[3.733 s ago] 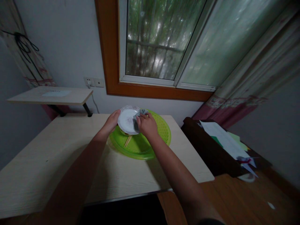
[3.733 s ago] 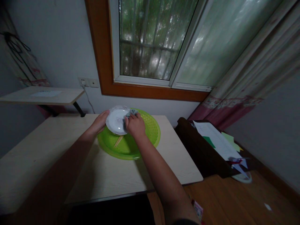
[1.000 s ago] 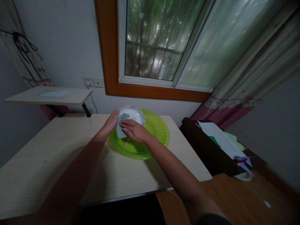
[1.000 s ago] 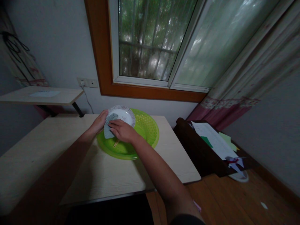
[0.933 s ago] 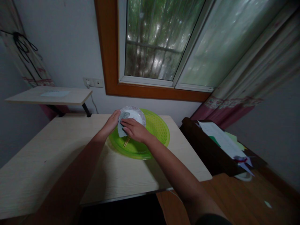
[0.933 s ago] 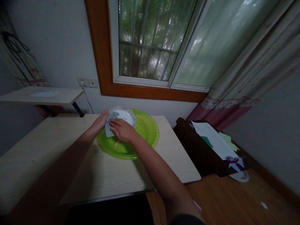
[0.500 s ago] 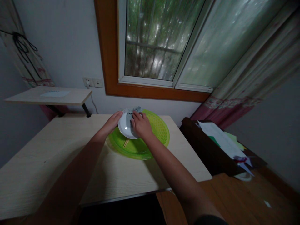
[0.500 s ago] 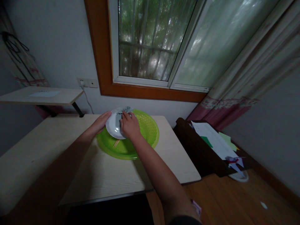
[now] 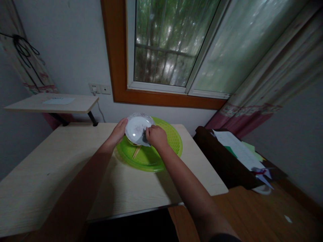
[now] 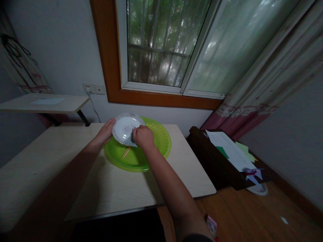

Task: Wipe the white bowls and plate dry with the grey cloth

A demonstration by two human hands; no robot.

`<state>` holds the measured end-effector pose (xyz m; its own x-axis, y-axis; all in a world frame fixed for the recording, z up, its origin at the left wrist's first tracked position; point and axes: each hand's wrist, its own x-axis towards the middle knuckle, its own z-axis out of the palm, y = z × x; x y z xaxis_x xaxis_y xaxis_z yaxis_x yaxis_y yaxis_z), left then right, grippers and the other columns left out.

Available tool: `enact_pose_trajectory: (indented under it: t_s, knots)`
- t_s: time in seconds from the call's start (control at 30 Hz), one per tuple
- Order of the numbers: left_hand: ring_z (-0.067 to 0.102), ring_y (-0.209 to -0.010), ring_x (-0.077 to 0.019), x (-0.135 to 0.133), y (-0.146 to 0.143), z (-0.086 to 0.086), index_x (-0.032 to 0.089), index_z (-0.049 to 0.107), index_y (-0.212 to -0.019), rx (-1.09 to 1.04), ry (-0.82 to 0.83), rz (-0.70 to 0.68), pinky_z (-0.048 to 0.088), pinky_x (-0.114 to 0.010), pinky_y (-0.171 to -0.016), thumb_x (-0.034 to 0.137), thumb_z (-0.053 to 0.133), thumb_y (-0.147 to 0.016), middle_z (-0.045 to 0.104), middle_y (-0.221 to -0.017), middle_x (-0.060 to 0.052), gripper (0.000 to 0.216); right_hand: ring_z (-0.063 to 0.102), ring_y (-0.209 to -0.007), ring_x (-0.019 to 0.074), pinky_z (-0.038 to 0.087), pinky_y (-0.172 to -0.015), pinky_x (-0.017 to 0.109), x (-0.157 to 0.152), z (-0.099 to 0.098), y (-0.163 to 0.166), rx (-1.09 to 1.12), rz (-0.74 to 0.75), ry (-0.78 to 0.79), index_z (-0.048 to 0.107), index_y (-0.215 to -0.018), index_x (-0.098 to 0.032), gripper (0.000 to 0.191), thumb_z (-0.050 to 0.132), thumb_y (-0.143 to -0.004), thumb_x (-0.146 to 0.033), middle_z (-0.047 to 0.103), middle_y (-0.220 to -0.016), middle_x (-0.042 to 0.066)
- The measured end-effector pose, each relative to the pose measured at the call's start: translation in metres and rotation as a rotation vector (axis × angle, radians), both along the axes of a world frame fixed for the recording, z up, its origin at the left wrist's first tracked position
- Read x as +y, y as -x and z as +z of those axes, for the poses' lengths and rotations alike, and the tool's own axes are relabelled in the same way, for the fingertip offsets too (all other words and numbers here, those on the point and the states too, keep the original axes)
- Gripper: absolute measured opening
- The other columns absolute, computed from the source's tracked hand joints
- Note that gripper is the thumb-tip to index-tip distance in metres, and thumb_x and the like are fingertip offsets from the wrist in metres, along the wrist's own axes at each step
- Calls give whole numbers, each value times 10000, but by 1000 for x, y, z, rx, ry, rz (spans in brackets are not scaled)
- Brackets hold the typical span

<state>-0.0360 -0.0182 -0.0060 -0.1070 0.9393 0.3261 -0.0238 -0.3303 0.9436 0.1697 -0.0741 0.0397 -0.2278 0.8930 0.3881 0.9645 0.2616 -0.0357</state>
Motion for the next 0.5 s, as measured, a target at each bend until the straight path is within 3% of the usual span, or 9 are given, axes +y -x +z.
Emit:
enact_pose_trajectory:
  t_s: [0.13,0.33,0.5]
  knots:
    - [609,-1251,-274,4,1,-4,164,656,-1183,-6,-11,-10,473,-427,-1109,619,557,-918,693,-1270,-135,536,732,-873,237,510,-809,323,-2,-3,3,-25,156,69,801,-1006,-151,541,327,-1094,-396,776,-986,140]
    - [625,-1212,-259,6,4,-5,173,654,-1172,28,-21,-16,475,-411,-1103,615,527,-927,699,-1227,-123,521,701,-944,190,495,-915,292,-6,-5,7,-22,508,72,785,-1015,-157,492,352,-1107,-373,759,-975,98]
    - [610,-1231,-259,2,3,1,182,668,-1140,118,-34,-2,422,-395,-1157,583,511,-939,691,-1271,-127,475,657,-1135,193,484,-1066,326,-8,-9,11,56,720,28,750,-1201,-180,413,385,-1099,-343,734,-1226,88]
